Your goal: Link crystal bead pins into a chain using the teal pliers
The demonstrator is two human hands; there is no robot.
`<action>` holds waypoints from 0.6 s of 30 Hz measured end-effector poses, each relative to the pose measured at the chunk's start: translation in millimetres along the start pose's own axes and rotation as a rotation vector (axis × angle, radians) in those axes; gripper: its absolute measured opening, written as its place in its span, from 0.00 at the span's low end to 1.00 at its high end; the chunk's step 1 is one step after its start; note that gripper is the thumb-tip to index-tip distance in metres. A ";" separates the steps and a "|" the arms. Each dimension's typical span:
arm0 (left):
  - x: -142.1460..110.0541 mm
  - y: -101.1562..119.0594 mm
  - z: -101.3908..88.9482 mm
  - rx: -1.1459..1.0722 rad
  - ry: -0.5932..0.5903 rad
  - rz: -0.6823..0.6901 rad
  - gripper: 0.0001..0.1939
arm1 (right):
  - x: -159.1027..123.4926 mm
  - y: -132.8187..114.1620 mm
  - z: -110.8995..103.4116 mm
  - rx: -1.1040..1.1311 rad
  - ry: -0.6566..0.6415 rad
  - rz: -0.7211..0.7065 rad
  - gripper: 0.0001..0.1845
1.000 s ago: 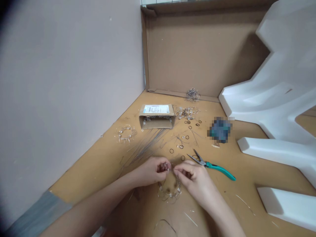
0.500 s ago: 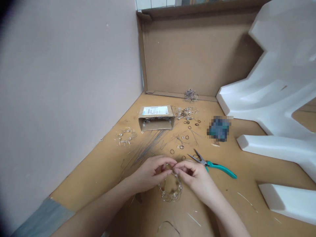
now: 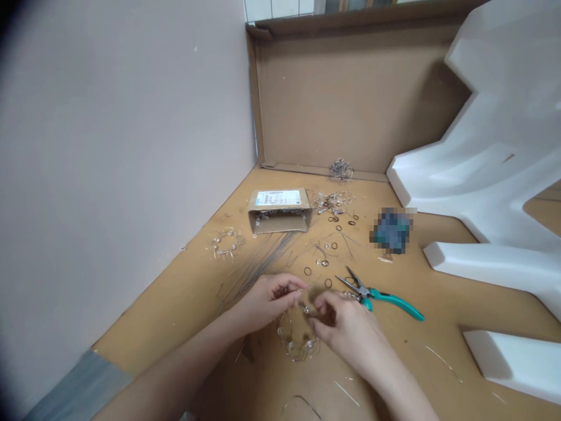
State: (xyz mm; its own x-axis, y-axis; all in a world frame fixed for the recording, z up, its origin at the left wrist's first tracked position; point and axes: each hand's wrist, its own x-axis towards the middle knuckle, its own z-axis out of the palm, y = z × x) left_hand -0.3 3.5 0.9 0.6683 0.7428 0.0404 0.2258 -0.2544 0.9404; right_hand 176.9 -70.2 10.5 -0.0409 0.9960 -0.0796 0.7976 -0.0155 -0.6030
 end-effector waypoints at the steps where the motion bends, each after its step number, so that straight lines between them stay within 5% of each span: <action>1: -0.1 -0.5 0.1 0.007 -0.002 -0.004 0.10 | -0.6 -1.0 1.1 -0.021 -0.014 0.002 0.04; 6: -1.1 2.3 -0.3 0.083 -0.011 -0.001 0.09 | -2.9 1.7 7.6 0.001 -0.104 0.008 0.10; 18: -1.9 1.7 4.0 0.241 0.000 0.079 0.09 | -0.4 -7.2 7.2 -0.035 0.049 -0.051 0.10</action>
State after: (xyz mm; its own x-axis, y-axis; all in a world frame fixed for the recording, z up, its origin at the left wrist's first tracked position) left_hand 1.6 -0.8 1.1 0.6905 0.7148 0.1104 0.3356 -0.4518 0.8266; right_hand 166.9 -71.2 9.1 -0.0532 0.9985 -0.0101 0.8157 0.0376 -0.5773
